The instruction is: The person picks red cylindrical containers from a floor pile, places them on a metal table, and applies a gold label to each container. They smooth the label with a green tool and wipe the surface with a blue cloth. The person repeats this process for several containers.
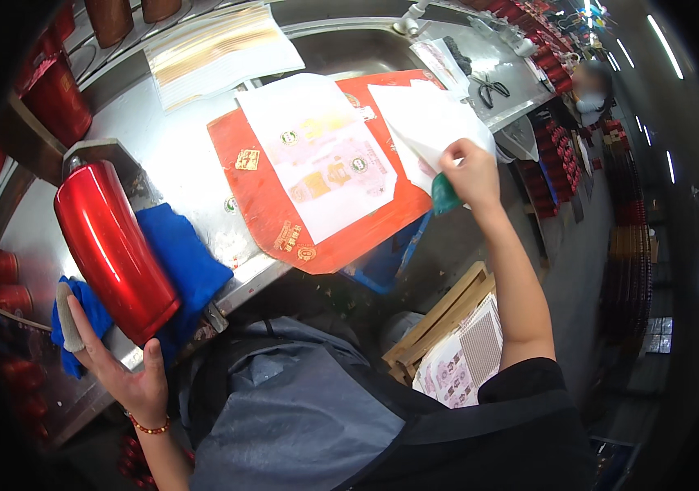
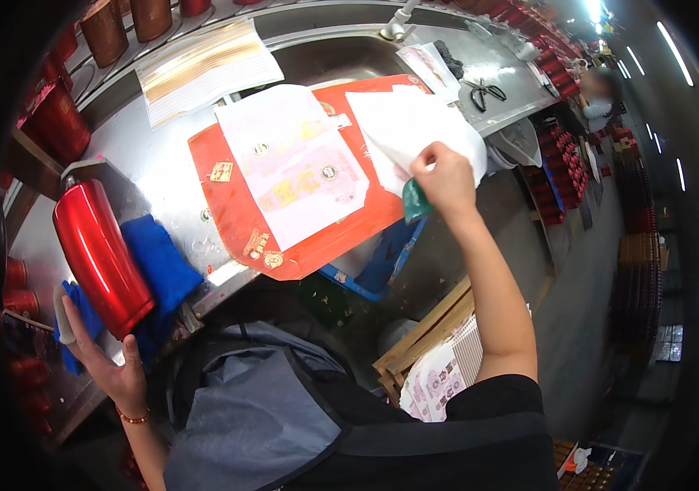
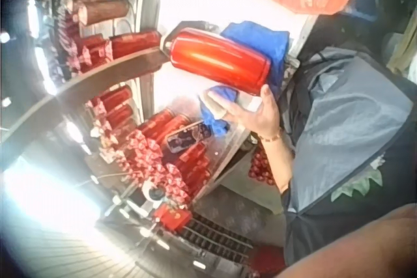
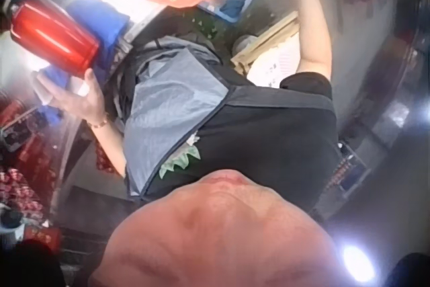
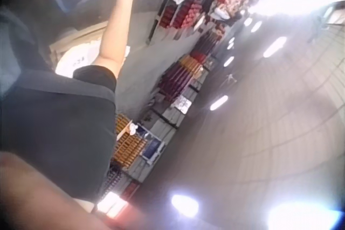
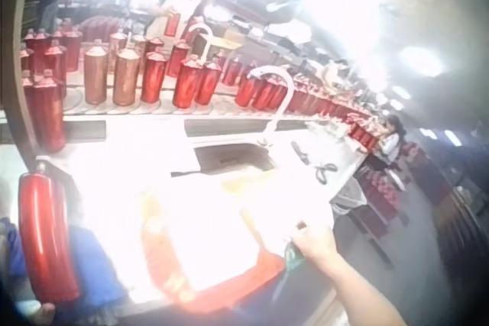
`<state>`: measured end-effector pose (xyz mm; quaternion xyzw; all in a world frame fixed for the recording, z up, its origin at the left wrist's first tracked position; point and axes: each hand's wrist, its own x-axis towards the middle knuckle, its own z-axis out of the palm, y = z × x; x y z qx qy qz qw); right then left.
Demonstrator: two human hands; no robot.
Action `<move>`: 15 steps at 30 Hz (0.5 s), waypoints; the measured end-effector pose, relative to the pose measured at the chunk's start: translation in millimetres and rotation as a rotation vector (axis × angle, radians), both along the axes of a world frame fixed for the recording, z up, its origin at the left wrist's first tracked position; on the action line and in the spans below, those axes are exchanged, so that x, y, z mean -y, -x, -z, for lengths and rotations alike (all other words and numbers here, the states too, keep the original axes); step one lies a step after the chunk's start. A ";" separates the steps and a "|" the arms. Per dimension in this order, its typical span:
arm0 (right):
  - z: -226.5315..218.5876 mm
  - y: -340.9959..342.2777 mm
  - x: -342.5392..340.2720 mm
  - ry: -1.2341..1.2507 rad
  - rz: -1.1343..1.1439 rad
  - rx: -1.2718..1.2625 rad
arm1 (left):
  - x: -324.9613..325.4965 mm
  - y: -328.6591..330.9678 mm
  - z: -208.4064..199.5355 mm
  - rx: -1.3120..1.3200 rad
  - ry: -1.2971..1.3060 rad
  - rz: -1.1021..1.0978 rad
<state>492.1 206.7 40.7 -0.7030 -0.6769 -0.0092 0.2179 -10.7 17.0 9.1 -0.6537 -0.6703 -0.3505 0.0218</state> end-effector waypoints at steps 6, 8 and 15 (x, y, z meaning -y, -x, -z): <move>-31.9 -79.3 -21.8 -0.184 0.238 -0.043 | -1.7 -0.4 -4.4 0.026 -0.044 0.041; -36.1 -117.5 -19.5 -0.291 0.320 -0.204 | -1.7 1.6 -2.2 0.018 -0.038 0.041; 11.3 -251.3 74.2 -0.663 0.775 -0.509 | -4.8 -1.4 -2.5 0.028 -0.042 0.053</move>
